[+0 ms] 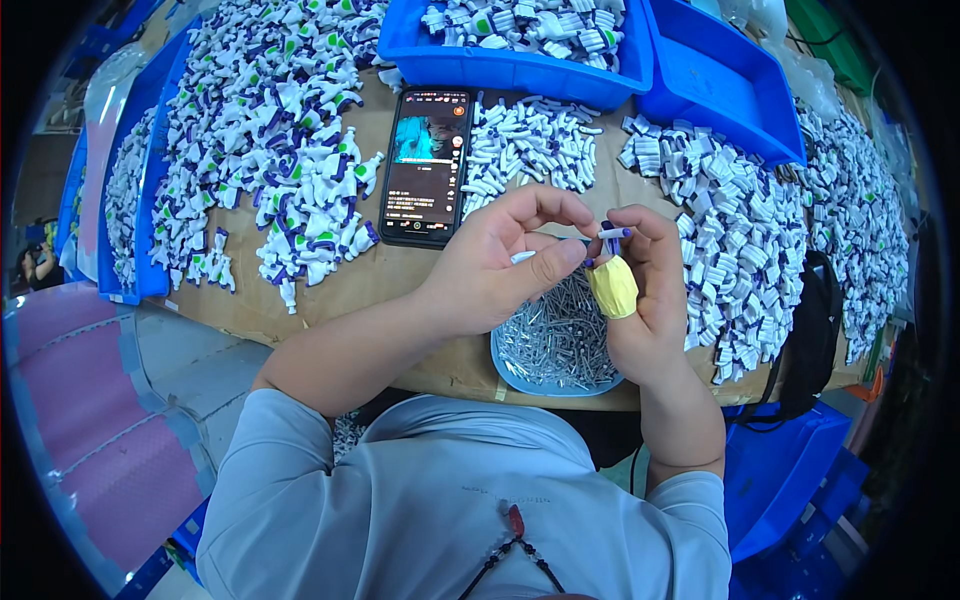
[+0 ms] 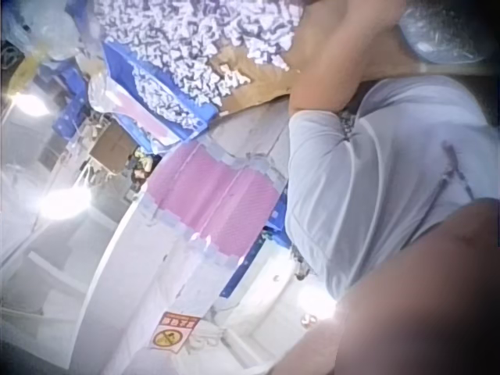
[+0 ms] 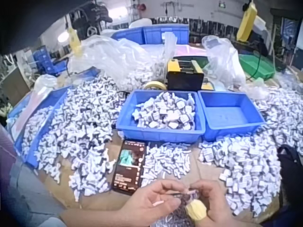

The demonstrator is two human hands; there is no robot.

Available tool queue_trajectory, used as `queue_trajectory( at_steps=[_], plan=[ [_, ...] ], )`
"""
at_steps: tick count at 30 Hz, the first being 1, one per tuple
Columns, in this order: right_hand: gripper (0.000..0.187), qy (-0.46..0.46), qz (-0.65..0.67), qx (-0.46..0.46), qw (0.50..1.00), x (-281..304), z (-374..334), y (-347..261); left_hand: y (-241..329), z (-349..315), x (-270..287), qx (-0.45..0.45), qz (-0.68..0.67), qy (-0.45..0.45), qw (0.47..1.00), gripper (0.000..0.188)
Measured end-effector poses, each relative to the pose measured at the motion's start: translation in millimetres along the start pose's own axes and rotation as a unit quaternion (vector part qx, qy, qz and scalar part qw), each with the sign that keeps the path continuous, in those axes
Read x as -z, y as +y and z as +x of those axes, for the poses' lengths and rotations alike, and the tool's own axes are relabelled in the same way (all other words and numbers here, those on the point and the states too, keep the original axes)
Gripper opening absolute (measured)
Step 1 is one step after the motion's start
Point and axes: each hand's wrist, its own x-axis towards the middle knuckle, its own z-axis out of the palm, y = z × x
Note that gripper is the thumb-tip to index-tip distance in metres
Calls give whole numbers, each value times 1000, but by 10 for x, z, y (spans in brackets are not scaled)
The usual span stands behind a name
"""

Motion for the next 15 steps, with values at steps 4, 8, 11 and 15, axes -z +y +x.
queue_trajectory(
  at_steps=[4, 8, 11, 15],
  plan=[
    [39, 1, -9, -9, 1000, 11, 0, -10, 13, -4, -9, 15, -11, -21, 1000, 28],
    [39, 3, -13, -19, 1000, 33, 0, -36, 40, -8, -36, 21, -4, -14, 1000, 30],
    [39, -2, 4, -20, 1000, 30, 1, -22, 28, -3, -19, 32, -57, -14, 998, 30],
    [40, -8, 29, -3, 1000, 3, -8, -1, -23, 19, 31, 56, -251, 3, 966, 35]
  ],
)
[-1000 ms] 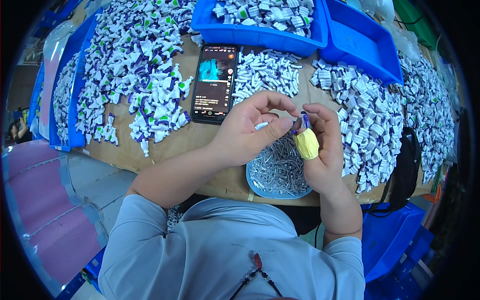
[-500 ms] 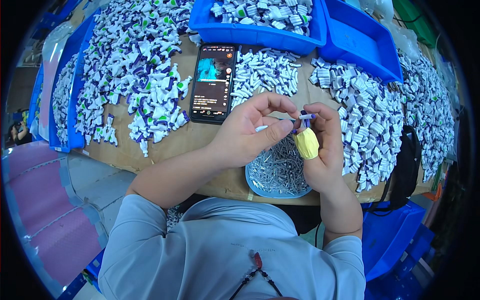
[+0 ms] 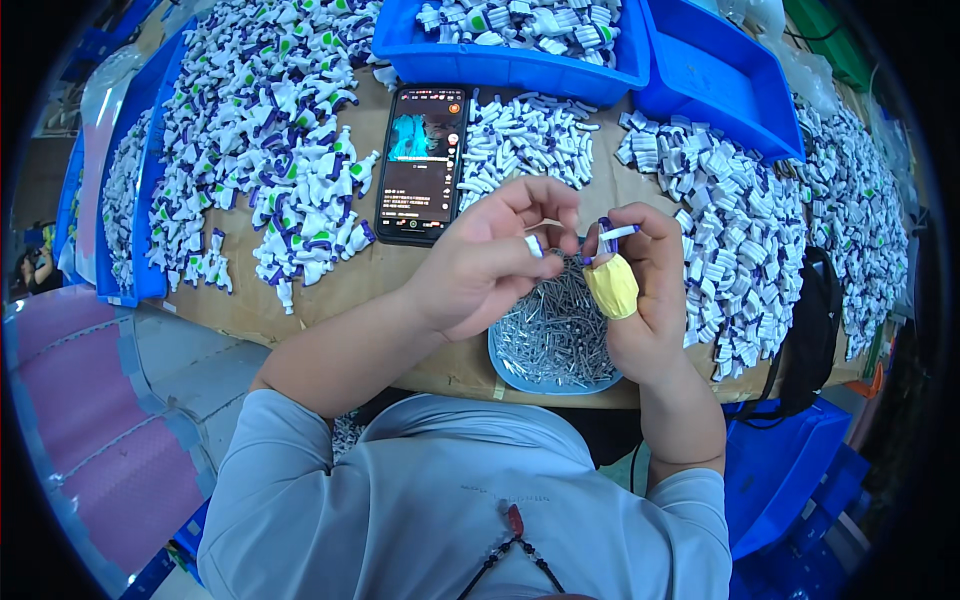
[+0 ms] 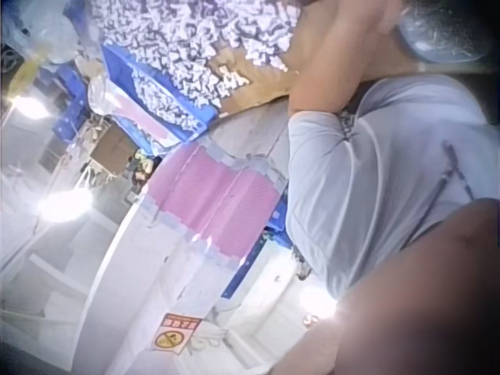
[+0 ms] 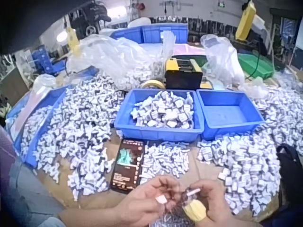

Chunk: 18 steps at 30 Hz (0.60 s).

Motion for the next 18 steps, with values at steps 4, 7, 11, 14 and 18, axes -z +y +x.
queue_trajectory(
  at_steps=[4, 7, 11, 14, 18],
  plan=[
    [42, -3, -1, 4, 1000, -4, -11, 0, -10, 7, -23, -20, 13, 69, 997, 40],
    [42, -12, -33, 12, 999, 1, 4, 1, -24, 26, 19, -34, 26, 42, 998, 35],
    [40, -4, -49, 9, 999, 6, -11, 7, 66, 36, -110, -31, 85, 70, 993, 26],
    [38, -9, 2, -15, 1000, -3, -22, -31, 160, 21, -90, -3, 160, 66, 985, 24],
    [36, -3, 10, -12, 1000, 17, -17, -49, 193, 19, -27, 36, 201, 44, 978, 24]
  ],
)
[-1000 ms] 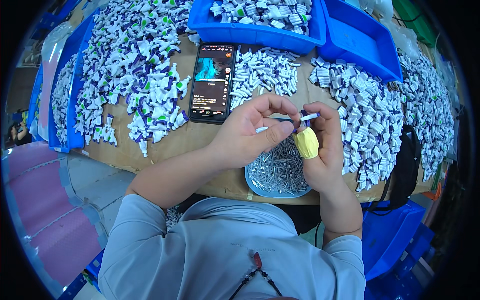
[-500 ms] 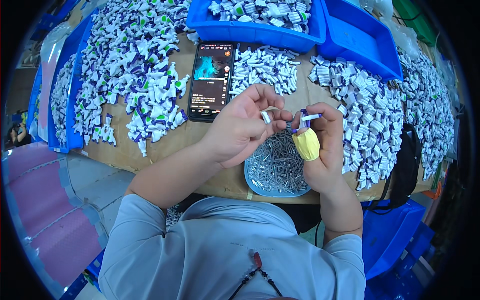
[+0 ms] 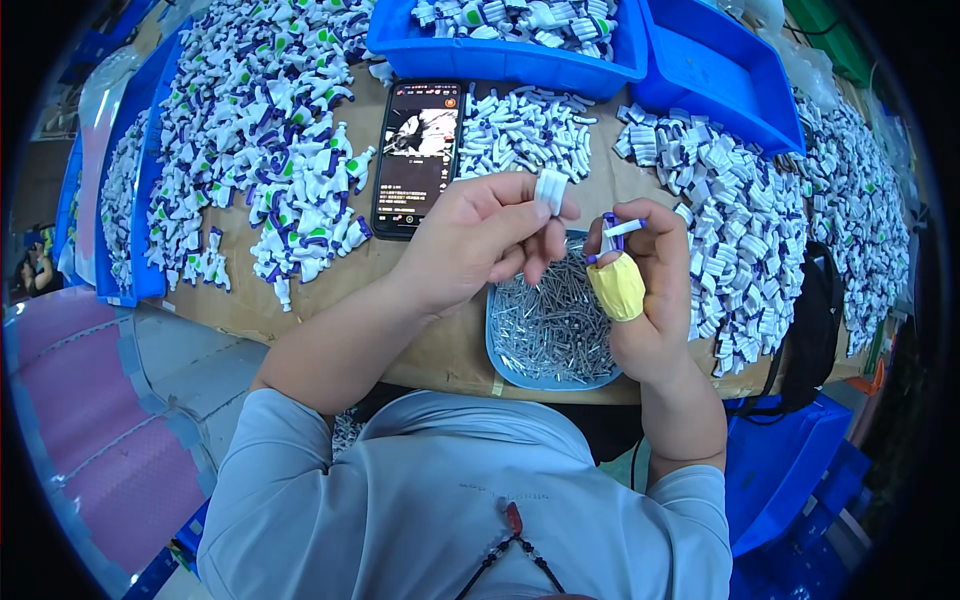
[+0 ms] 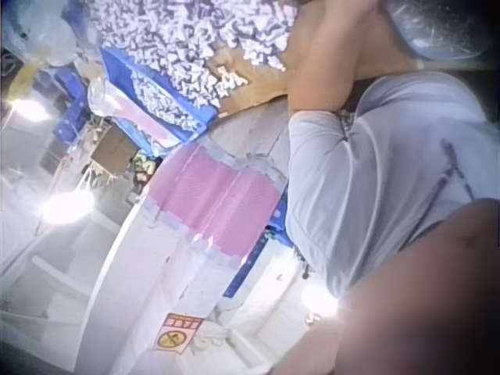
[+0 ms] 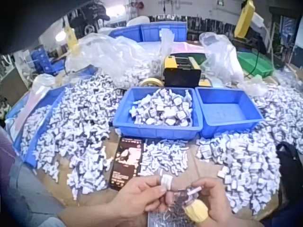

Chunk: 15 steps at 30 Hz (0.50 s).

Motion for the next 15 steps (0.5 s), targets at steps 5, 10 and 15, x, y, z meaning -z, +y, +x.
queue_trajectory(
  at_steps=[5, 10, 15],
  plan=[
    [37, -24, 25, 13, 999, 14, -1, 14, -26, -30, -16, 46, 39, -43, 997, 29],
    [37, -45, 2, 12, 999, 25, 5, 10, -31, -31, -19, 58, 29, -56, 996, 31],
    [37, -49, -17, 7, 999, 26, -9, 27, -24, -38, -32, 55, 3, -54, 997, 31]
  ],
)
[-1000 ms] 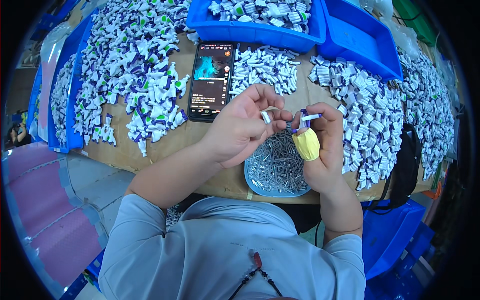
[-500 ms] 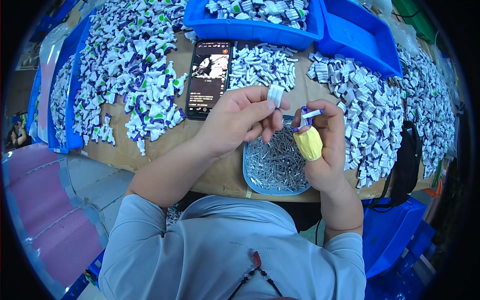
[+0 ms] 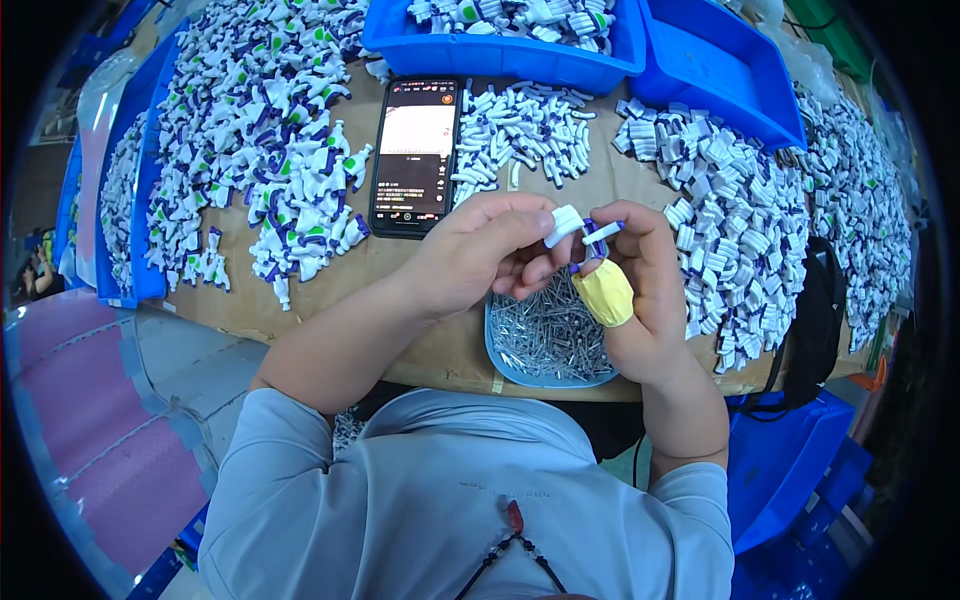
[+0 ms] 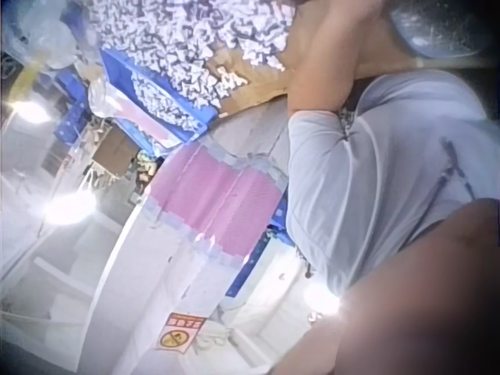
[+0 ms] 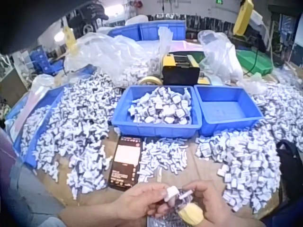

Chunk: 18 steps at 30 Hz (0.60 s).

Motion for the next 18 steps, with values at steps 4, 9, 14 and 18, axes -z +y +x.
queue_trajectory(
  at_steps=[4, 9, 14, 18],
  plan=[
    [37, -4, -15, 2, 1000, -4, 2, 1, -11, -4, 19, 2, -7, -1, 1000, 29],
    [38, -3, -17, -16, 1000, -15, 5, -3, -28, -21, -11, -91, 165, 25, 982, 31],
    [38, -5, 17, -22, 1000, -25, 3, -19, -10, -24, 48, -135, 286, -8, 949, 32],
    [38, -6, 30, -19, 999, -35, -10, -26, 6, -23, 26, -146, 258, -29, 955, 34]
  ],
)
